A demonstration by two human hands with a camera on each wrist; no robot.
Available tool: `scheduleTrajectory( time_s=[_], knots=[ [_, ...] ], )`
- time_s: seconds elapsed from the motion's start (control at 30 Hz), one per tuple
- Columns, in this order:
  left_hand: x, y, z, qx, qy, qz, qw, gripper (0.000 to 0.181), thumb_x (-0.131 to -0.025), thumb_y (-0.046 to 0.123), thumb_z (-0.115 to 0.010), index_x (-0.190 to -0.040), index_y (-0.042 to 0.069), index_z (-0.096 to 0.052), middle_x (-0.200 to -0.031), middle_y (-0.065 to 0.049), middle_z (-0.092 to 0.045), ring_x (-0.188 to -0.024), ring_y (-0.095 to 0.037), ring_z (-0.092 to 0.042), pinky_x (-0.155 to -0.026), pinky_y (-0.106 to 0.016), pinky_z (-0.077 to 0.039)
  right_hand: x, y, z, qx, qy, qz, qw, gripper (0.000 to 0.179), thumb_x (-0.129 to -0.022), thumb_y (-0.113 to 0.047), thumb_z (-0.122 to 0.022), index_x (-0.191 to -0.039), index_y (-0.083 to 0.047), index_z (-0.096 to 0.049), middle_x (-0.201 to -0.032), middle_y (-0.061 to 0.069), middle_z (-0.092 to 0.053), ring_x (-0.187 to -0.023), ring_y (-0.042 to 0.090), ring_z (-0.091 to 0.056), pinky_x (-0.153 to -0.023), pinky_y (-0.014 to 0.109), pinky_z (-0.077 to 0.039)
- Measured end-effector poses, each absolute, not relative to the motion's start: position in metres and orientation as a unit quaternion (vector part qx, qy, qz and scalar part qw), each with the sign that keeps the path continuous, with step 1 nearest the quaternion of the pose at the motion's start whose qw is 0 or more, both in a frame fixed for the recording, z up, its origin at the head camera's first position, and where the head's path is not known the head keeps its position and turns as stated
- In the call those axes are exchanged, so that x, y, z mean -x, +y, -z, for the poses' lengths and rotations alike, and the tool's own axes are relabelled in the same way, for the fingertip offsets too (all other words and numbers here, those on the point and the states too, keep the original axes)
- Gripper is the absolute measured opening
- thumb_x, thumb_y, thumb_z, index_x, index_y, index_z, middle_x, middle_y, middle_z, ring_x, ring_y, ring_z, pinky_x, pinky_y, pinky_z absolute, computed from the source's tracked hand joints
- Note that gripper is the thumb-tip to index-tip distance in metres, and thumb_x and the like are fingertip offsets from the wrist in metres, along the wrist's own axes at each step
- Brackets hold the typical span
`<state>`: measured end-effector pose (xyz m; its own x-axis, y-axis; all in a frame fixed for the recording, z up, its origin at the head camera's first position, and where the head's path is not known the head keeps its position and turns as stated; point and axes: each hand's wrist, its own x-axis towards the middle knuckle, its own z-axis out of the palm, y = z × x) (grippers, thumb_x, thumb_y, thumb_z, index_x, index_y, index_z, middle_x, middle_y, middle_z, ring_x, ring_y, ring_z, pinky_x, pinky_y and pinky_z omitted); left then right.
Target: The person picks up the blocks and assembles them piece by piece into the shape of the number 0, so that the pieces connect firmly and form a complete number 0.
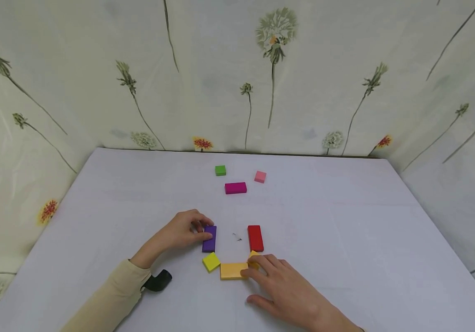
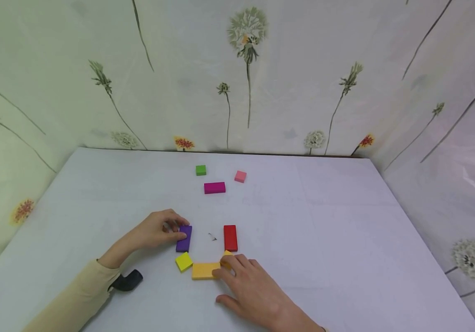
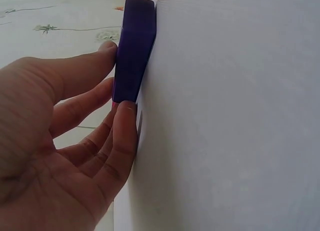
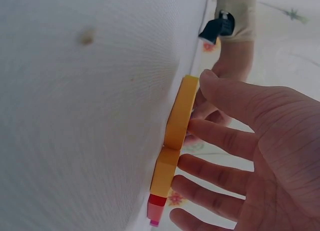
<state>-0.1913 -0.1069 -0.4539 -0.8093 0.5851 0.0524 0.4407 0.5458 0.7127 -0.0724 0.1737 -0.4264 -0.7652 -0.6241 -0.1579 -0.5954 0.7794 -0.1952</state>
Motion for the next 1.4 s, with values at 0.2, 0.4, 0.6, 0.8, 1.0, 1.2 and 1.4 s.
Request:
scheduleTrajectory(
  time_s=[0.2, 0.4, 0.6, 0.8, 1.0, 1.2, 1.4],
  knots=[
    [0.191, -0.106, 0.453, -0.300, 0.873, -0.373, 0.091, 0.027, -0.086, 0.017, -0.076, -0.109, 0.005, -0.070, -0.090, -0.001, -0.060, -0.080, -0.012, -0.055, -0.070, -0.025, -0.049, 0.072, 0.173, 0.426, 0.322, 0.938, 0.064, 0.110, 0.047, -0.089, -0.052, -0.064, -0.129, -0.027, -0.059, -0.134, 0.000, -0.049, -0.120, 0.020, -0.046, -0.098, 0.044, -0.045],
    [0.189, -0.106, 0.453, -0.302, 0.875, -0.367, 0.092, 0.027, -0.086, 0.017, -0.077, -0.109, 0.005, -0.071, -0.090, -0.001, -0.060, -0.079, -0.013, -0.055, -0.069, -0.025, -0.049, 0.071, 0.173, 0.426, 0.319, 0.939, 0.063, 0.113, 0.047, -0.089, -0.052, -0.065, -0.129, -0.027, -0.059, -0.134, 0.001, -0.049, -0.120, 0.021, -0.046, -0.098, 0.044, -0.045],
    [0.187, -0.106, 0.452, -0.296, 0.875, -0.371, 0.099, 0.028, -0.087, 0.018, -0.076, -0.110, 0.004, -0.070, -0.091, -0.002, -0.060, -0.080, -0.014, -0.056, -0.071, -0.025, -0.050, 0.070, 0.173, 0.425, 0.320, 0.938, 0.070, 0.116, 0.046, -0.089, -0.049, -0.066, -0.128, -0.026, -0.059, -0.134, 0.001, -0.049, -0.117, 0.021, -0.047, -0.096, 0.044, -0.047],
    [0.181, -0.112, 0.450, -0.276, 0.879, -0.384, 0.067, 0.028, -0.088, 0.016, -0.074, -0.114, 0.006, -0.068, -0.102, -0.001, -0.063, -0.087, -0.014, -0.060, -0.073, -0.026, -0.052, 0.069, 0.173, 0.426, 0.319, 0.938, 0.078, 0.114, 0.046, -0.089, -0.051, -0.065, -0.129, -0.028, -0.058, -0.135, 0.000, -0.048, -0.118, 0.020, -0.047, -0.096, 0.044, -0.047],
    [0.167, -0.122, 0.445, -0.317, 0.870, -0.374, 0.047, 0.028, -0.090, 0.018, -0.073, -0.116, 0.008, -0.069, -0.107, -0.003, -0.062, -0.091, -0.014, -0.062, -0.074, -0.027, -0.053, 0.069, 0.174, 0.427, 0.323, 0.937, 0.073, 0.108, 0.047, -0.089, -0.052, -0.064, -0.128, -0.027, -0.058, -0.134, 0.000, -0.049, -0.119, 0.020, -0.046, -0.097, 0.044, -0.046],
    [0.144, -0.129, 0.443, -0.356, 0.873, -0.330, 0.040, 0.034, -0.092, 0.024, -0.070, -0.123, 0.011, -0.067, -0.118, 0.000, -0.060, -0.105, -0.016, -0.060, -0.085, -0.034, -0.053, 0.070, 0.174, 0.427, 0.329, 0.936, 0.075, 0.100, 0.046, -0.090, -0.053, -0.062, -0.128, -0.027, -0.059, -0.133, 0.000, -0.050, -0.119, 0.019, -0.046, -0.096, 0.043, -0.046],
    [0.120, -0.130, 0.441, -0.413, 0.874, -0.254, 0.028, 0.035, -0.094, 0.034, -0.066, -0.126, 0.018, -0.066, -0.132, 0.001, -0.055, -0.121, -0.018, -0.052, -0.097, -0.041, -0.047, 0.071, 0.175, 0.424, 0.331, 0.936, 0.072, 0.098, 0.046, -0.090, -0.053, -0.063, -0.128, -0.027, -0.058, -0.133, 0.000, -0.049, -0.120, 0.020, -0.046, -0.097, 0.044, -0.046]
  ],
)
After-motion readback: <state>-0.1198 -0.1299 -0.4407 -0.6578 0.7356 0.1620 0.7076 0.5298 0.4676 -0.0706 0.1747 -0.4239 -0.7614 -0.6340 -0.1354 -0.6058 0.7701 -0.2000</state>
